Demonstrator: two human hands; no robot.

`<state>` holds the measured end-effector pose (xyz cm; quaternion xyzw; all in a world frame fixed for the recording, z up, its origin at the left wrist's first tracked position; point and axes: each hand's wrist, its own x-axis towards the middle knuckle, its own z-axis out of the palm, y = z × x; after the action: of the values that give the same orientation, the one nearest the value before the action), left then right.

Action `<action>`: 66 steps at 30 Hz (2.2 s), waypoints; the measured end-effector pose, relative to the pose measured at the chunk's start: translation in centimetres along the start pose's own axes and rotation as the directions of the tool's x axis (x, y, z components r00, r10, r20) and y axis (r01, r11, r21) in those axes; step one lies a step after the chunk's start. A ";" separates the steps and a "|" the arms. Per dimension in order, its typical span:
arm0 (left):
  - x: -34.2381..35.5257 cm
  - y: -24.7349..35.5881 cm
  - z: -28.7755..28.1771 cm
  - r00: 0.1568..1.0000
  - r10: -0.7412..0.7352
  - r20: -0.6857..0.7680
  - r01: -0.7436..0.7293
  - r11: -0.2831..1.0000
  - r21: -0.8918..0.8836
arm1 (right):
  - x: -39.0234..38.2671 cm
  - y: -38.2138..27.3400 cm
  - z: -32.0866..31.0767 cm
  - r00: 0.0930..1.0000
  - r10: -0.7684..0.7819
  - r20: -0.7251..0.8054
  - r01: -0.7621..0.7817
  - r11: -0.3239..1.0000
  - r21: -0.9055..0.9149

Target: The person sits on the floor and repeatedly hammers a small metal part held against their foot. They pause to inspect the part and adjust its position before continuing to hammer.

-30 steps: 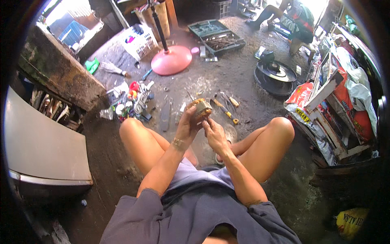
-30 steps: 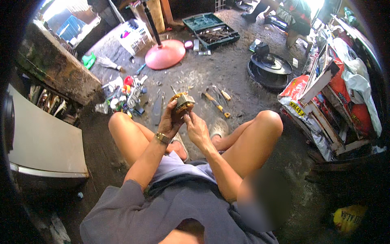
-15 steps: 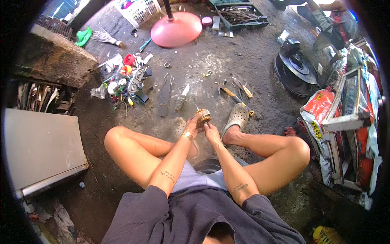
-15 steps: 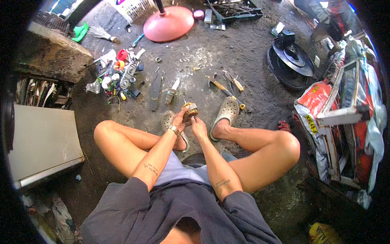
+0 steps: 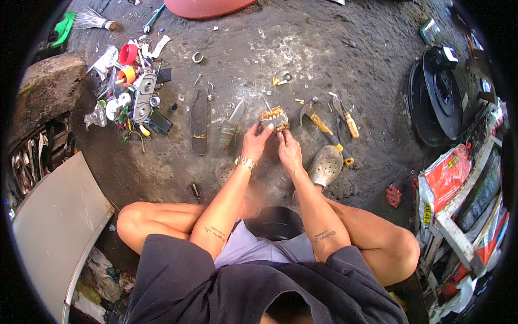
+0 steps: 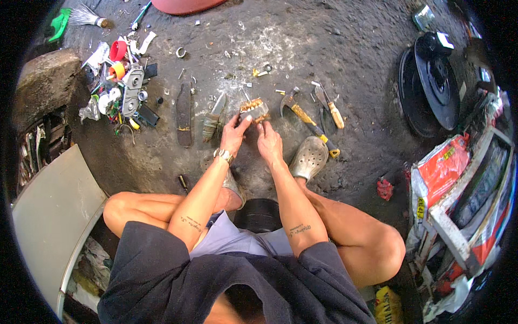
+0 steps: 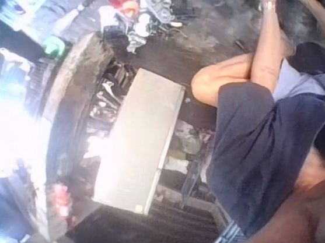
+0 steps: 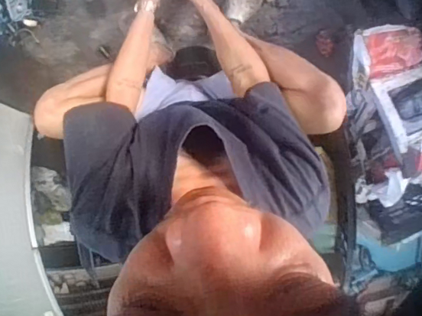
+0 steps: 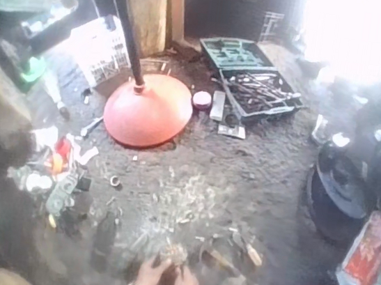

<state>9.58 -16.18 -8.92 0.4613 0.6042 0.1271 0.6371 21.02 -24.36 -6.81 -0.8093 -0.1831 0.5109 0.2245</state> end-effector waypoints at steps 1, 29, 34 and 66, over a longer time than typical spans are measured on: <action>-0.2 0.4 0.4 1.000 -0.004 -0.006 0.004 0.999 0.037 | 0.3 0.0 -0.4 1.000 -0.008 -0.013 0.008 1.000 -0.020; 5.6 7.4 -3.9 0.766 0.521 0.375 -0.616 0.431 0.659 | 3.0 -4.1 0.2 0.982 -0.189 0.025 0.188 0.937 -0.296; 6.2 7.6 -3.9 0.760 0.442 0.477 -0.635 0.351 0.688 | 3.9 -3.7 0.6 0.986 -0.157 0.052 0.165 0.928 -0.334; -0.5 23.9 -12.7 0.662 0.509 0.550 -0.658 0.044 0.752 | -1.1 2.7 -14.9 0.968 -0.186 -0.170 0.165 0.978 -0.130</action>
<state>7.60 1.92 11.08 0.9421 0.2765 -0.0190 0.1888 34.28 -29.77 -1.90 -0.8446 -0.2619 0.4020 0.2377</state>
